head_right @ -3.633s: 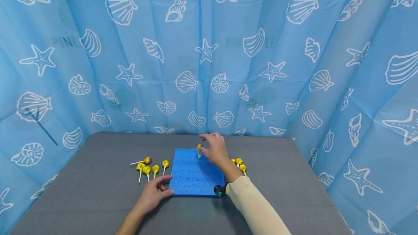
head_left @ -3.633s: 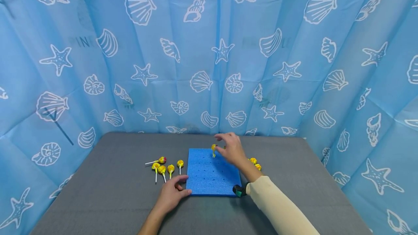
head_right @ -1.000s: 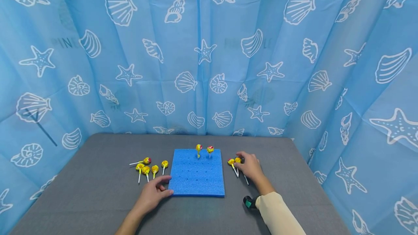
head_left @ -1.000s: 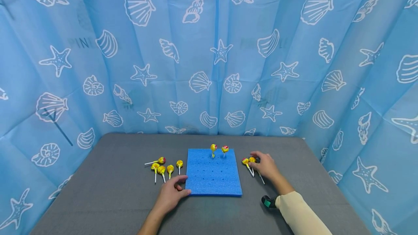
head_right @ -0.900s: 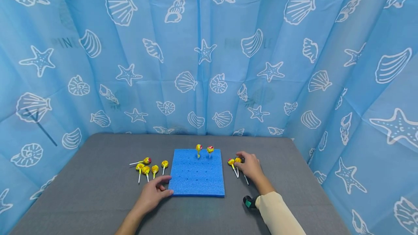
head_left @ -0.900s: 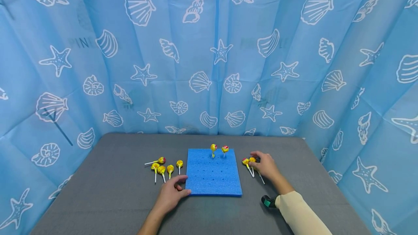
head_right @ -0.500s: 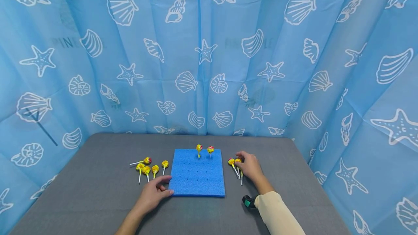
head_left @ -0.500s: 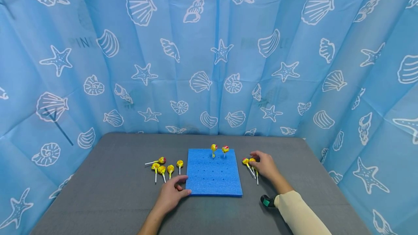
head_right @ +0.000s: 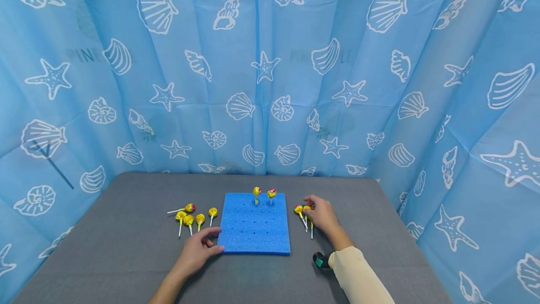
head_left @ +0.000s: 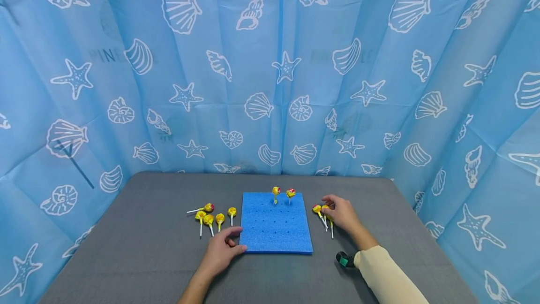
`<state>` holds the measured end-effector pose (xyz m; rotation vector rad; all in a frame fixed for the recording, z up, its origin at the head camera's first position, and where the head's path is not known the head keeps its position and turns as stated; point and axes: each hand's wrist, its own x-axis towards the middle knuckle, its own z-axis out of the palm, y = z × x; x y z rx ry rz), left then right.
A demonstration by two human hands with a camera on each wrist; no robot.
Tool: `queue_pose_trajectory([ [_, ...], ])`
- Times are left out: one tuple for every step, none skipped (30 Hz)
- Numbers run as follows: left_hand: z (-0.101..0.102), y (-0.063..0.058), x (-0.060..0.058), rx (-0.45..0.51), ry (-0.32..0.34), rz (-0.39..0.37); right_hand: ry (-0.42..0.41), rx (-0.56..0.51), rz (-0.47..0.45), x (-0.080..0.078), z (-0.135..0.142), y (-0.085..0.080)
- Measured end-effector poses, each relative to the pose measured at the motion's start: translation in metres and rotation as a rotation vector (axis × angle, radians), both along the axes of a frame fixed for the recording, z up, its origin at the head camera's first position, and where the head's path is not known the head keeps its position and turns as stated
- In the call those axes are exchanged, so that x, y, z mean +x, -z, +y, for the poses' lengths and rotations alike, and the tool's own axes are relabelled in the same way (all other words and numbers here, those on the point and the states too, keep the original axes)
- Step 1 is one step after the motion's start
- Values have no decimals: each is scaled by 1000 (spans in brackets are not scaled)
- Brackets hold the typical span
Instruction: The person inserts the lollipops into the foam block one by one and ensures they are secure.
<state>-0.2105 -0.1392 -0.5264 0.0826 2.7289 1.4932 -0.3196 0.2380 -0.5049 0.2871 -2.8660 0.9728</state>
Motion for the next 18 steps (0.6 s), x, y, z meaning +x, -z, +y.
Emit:
queue_pose_trajectory([
  [0, 0, 0, -1, 1, 1, -4, 5, 2, 0, 0, 0],
  [0, 0, 0, 0, 1, 1, -6, 7, 3, 0, 0, 0],
  [0, 0, 0, -1, 0, 0, -6, 7, 5, 0, 0, -1],
  [0, 0, 0, -3, 0, 0, -3, 2, 5, 0, 0, -1],
  [0, 0, -1, -2, 0, 0, -2, -3, 7, 0, 0, 0],
  [1, 0, -1, -2, -1, 0, 5, -11, 8, 0, 0, -1],
  [1, 0, -1, -1, -3, 0, 9, -19, 14, -1, 0, 0],
  [1, -1, -1, 1, -5, 1, 14, -28, 20, -1, 0, -1],
  [1, -1, -1, 2, -7, 1, 17, -36, 29, -1, 0, -1],
  [1, -1, -1, 4, -8, 2, 17, -41, 40, -1, 0, -1],
  [2, -1, -1, 5, -8, 2, 17, -44, 53, -1, 0, -1],
  [2, -1, -1, 5, -10, 0, 21, -43, 65, 0, 0, -2],
  [2, -1, -1, 5, -10, -3, 21, -42, 78, 0, 0, -2],
  [1, -1, -1, 5, -9, -5, 19, -39, 89, 1, 0, -3],
  [1, 0, -1, 5, -7, -6, 16, -37, 100, 2, 0, -4],
  [1, 0, -1, 4, -5, -5, 18, -38, 110, 3, -1, -5],
  [1, 0, -1, 4, -2, -4, 21, -40, 119, 4, -2, -7],
  [0, 0, -1, 5, -1, -2, 21, -41, 127, 5, -2, -9],
])
